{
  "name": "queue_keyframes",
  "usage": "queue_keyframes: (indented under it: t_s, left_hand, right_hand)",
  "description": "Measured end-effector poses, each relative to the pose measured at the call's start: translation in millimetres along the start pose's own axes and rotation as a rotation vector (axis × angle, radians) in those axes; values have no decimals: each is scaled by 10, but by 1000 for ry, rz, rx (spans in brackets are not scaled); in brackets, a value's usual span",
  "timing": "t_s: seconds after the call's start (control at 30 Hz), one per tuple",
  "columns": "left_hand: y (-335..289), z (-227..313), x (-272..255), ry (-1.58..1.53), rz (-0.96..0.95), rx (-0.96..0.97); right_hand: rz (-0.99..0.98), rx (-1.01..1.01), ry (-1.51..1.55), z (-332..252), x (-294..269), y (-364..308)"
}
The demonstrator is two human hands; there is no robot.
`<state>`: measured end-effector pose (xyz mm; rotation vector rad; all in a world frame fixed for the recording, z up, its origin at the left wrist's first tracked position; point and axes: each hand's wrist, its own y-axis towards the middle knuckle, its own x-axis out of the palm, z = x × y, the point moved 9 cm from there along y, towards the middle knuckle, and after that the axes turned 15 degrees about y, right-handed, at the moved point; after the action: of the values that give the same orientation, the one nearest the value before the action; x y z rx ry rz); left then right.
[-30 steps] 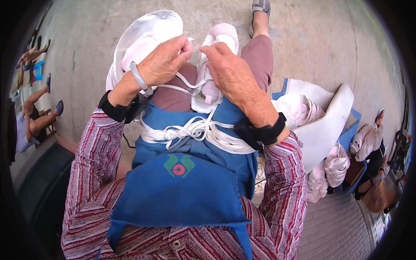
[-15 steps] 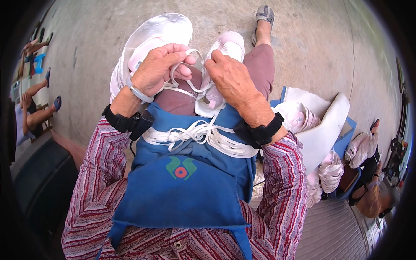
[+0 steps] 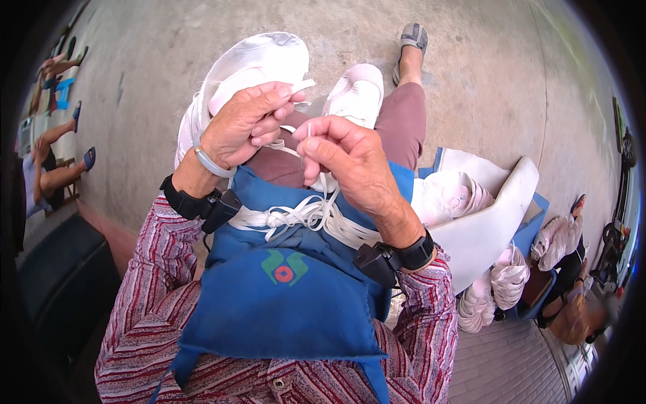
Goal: The recorder is lacing and tying white shoes outdoors.
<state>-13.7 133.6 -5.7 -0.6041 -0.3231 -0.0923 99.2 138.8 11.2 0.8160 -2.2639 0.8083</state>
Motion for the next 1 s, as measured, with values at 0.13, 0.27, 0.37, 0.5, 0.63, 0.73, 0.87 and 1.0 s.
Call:
queue_keyframes:
  t_s: [0.13, 0.27, 0.37, 0.5, 0.63, 0.73, 0.87, 1.0]
  left_hand:
    - [-126, 51, 19, 139, 29, 21]
    - [-193, -30, 23, 235, 117, 51]
    - [-190, -89, 35, 332, 120, 41]
    - [-222, -95, -1, 461, 166, 71]
    - [-214, -178, -17, 335, 134, 34]
    - [-210, -173, -5, 321, 154, 3]
    - [-192, -119, 29, 444, 162, 51]
    - [-182, 44, 213, 401, 89, 161]
  right_hand:
    - [113, -50, 242, 32, -93, 90]
    - [149, -55, 337, 147, -213, 153]
    - [95, -38, 426, 161, -206, 161]
    - [87, 11, 574, 198, -199, 160]
    - [95, -26, 522, 181, -226, 149]
    - [104, -40, 488, 152, -204, 138]
    - [111, -66, 389, 136, -219, 138]
    - [217, -219, -129, -140, -250, 120]
